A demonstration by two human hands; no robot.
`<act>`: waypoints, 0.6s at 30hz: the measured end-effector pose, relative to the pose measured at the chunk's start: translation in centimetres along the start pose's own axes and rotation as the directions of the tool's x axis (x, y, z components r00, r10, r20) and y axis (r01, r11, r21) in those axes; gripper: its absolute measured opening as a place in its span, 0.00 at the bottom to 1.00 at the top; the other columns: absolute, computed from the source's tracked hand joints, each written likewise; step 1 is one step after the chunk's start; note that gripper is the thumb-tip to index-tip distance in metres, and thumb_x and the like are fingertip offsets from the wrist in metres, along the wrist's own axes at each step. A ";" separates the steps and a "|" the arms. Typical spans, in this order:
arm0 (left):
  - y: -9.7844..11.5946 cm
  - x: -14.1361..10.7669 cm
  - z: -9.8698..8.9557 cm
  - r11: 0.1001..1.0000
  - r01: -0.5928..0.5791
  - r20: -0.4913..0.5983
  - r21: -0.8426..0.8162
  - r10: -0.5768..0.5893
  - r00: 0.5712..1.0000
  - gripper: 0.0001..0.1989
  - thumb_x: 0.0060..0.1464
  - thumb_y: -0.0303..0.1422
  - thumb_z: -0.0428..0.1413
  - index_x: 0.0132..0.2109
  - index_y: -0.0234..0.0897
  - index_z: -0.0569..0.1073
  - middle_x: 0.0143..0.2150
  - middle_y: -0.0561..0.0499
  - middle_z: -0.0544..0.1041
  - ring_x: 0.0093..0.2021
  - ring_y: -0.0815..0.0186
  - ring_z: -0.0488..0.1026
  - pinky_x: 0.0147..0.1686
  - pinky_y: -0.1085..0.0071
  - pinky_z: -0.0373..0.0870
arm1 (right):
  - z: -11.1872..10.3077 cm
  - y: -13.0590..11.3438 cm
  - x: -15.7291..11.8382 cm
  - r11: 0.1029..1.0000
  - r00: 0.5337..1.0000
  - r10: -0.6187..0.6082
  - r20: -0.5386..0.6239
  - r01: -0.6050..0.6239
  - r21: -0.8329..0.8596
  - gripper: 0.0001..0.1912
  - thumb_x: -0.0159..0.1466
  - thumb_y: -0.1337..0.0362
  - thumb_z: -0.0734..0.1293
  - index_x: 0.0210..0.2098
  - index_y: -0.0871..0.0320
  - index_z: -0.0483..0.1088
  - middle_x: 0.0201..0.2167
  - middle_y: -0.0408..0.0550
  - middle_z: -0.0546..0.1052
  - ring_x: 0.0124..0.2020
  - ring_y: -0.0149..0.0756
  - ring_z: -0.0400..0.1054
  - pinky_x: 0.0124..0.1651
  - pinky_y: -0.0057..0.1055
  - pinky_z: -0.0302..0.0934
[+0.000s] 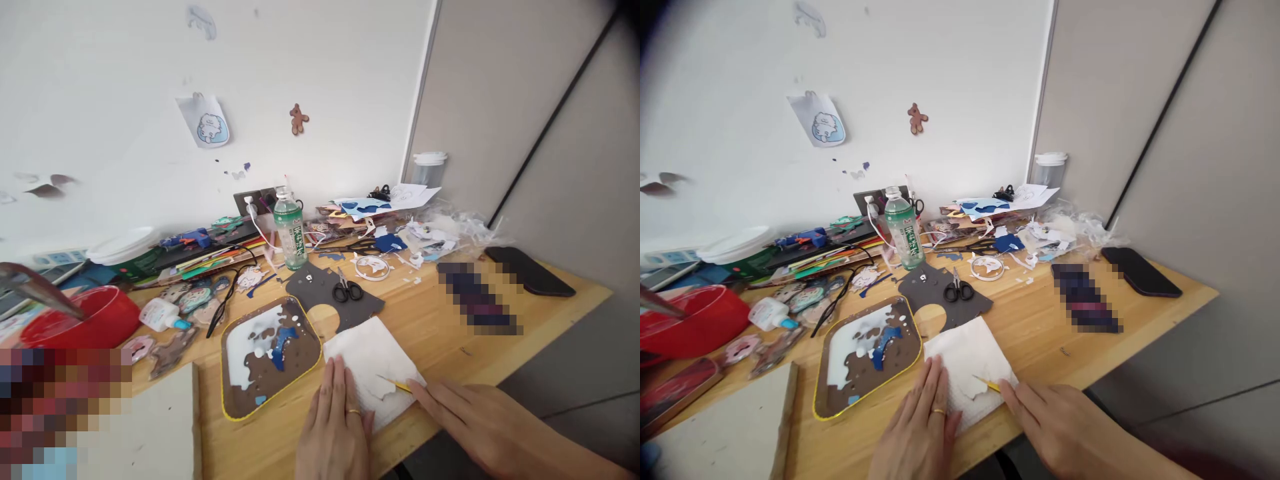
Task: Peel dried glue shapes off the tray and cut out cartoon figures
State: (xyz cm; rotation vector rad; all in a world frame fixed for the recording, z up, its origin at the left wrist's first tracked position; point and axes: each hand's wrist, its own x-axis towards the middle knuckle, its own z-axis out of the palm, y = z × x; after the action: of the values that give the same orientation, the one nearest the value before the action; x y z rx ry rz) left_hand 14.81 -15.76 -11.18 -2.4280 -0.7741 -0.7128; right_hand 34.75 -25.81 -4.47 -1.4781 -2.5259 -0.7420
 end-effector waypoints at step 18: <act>-0.4 -0.6 0.7 0.998 -0.054 -0.079 0.024 0.056 0.995 0.20 0.58 0.37 0.45 0.50 0.27 0.68 0.51 0.44 0.72 0.49 0.63 0.71 0.38 0.72 0.73 | 2.1 3.6 0.9 -0.290 0.479 0.257 0.840 -0.790 0.539 0.24 0.57 0.45 0.60 0.18 0.58 0.59 0.11 0.34 0.53 0.10 0.19 0.40 0.14 0.23 0.33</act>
State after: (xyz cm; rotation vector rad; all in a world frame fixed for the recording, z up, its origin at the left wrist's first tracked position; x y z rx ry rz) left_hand 14.38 -15.29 -11.90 -2.3764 -0.6771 -0.7709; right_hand 37.58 -22.64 -4.76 -1.7922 -1.0931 1.4261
